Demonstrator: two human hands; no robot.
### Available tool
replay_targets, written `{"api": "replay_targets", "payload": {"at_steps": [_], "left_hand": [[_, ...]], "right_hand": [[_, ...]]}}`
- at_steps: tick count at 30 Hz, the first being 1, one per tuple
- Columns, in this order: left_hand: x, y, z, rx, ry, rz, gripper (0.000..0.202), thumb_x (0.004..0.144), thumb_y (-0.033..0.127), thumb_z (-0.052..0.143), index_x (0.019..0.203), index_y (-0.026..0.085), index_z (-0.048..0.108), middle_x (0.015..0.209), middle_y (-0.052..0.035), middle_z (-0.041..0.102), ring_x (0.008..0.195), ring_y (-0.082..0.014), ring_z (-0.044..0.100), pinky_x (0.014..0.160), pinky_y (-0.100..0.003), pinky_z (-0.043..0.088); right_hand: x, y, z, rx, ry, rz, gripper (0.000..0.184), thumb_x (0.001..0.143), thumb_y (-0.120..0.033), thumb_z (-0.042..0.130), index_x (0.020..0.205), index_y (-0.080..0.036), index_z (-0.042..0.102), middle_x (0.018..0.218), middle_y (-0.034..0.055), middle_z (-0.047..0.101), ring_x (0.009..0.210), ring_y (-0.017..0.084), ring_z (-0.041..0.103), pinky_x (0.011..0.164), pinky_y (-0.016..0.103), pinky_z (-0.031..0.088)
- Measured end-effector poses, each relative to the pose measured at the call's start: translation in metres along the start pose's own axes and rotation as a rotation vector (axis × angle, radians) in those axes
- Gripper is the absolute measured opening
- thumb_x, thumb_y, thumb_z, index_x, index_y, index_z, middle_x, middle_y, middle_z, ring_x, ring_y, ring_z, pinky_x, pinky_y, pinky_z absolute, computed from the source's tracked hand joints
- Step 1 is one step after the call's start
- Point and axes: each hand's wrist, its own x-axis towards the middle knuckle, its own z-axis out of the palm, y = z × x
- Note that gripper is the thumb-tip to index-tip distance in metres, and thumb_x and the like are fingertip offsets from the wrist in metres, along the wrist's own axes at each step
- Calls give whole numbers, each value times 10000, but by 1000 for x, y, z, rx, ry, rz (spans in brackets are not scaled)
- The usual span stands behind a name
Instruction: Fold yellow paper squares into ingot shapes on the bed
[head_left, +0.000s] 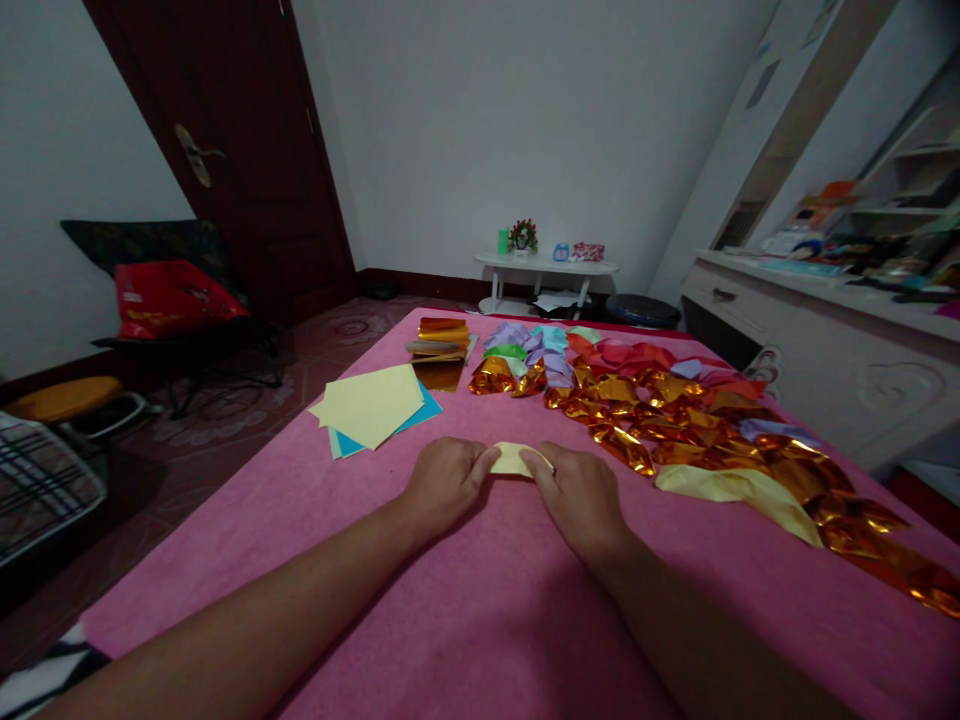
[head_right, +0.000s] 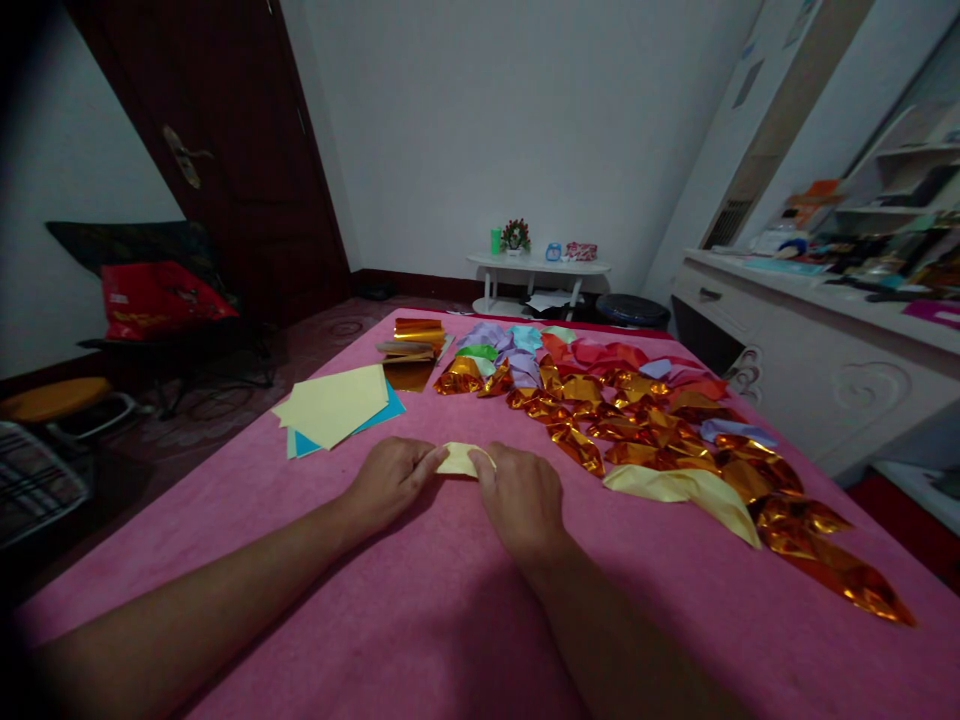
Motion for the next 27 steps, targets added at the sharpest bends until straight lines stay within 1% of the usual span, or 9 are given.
{"api": "replay_targets", "payload": {"at_steps": [3,5,9,11,13,17,20,23,27], "left_hand": [[1,2,0,-69,-13,40,527,943,425,283,581,154,554,541,-17,532,506,-113,428,556,-248,251],[2,2,1,-94,-15,26,512,936,427,301,579,154,545,533,-9,510,506,-109,420,555,-245,249],[3,2,4,-118,21,-127,499,926,424,310,581,152,547,521,-6,494,497,-109,411,536,-242,237],[2,3,4,-103,37,-167,503,927,418,304,584,149,555,524,-10,504,498,-110,420,533,-243,233],[1,4,3,-54,34,-136,511,930,415,299,587,149,569,527,-16,523,500,-112,428,536,-249,227],[-3,9,3,62,18,-10,532,938,425,279,606,157,596,573,-36,588,521,-122,456,547,-265,218],[-5,11,3,73,8,-2,531,938,433,279,613,161,598,590,-38,602,536,-126,472,553,-264,221],[-4,10,2,4,19,-57,540,937,453,273,607,159,583,550,-20,553,509,-113,446,542,-254,219],[0,6,0,-102,97,-187,563,935,476,253,580,150,544,526,-9,496,502,-109,420,525,-242,214]], "right_hand": [[1,4,1,154,-45,47,417,950,-401,332,708,-214,615,686,54,681,640,174,614,544,266,279],[1,6,1,222,-52,61,448,956,-409,304,684,-209,599,665,43,663,629,162,603,547,258,288],[-1,4,2,219,-21,-4,459,955,-417,299,668,-203,585,620,25,626,568,143,560,550,257,286],[-2,2,2,201,-8,-41,451,955,-408,303,672,-203,586,618,19,622,560,139,551,551,257,282],[-3,1,2,185,5,-31,445,956,-402,303,679,-204,590,615,17,622,563,139,551,554,255,280],[-3,2,1,182,22,33,458,958,-418,292,674,-205,582,603,17,616,562,136,552,550,247,280],[-2,2,0,176,17,42,464,958,-421,291,672,-204,584,608,22,622,571,137,557,551,245,279],[-2,1,-1,137,20,46,461,957,-424,293,683,-206,594,612,27,628,577,143,557,553,250,271],[-5,-4,-2,115,14,5,454,959,-395,289,674,-203,586,607,24,623,559,139,541,537,255,243]]}}
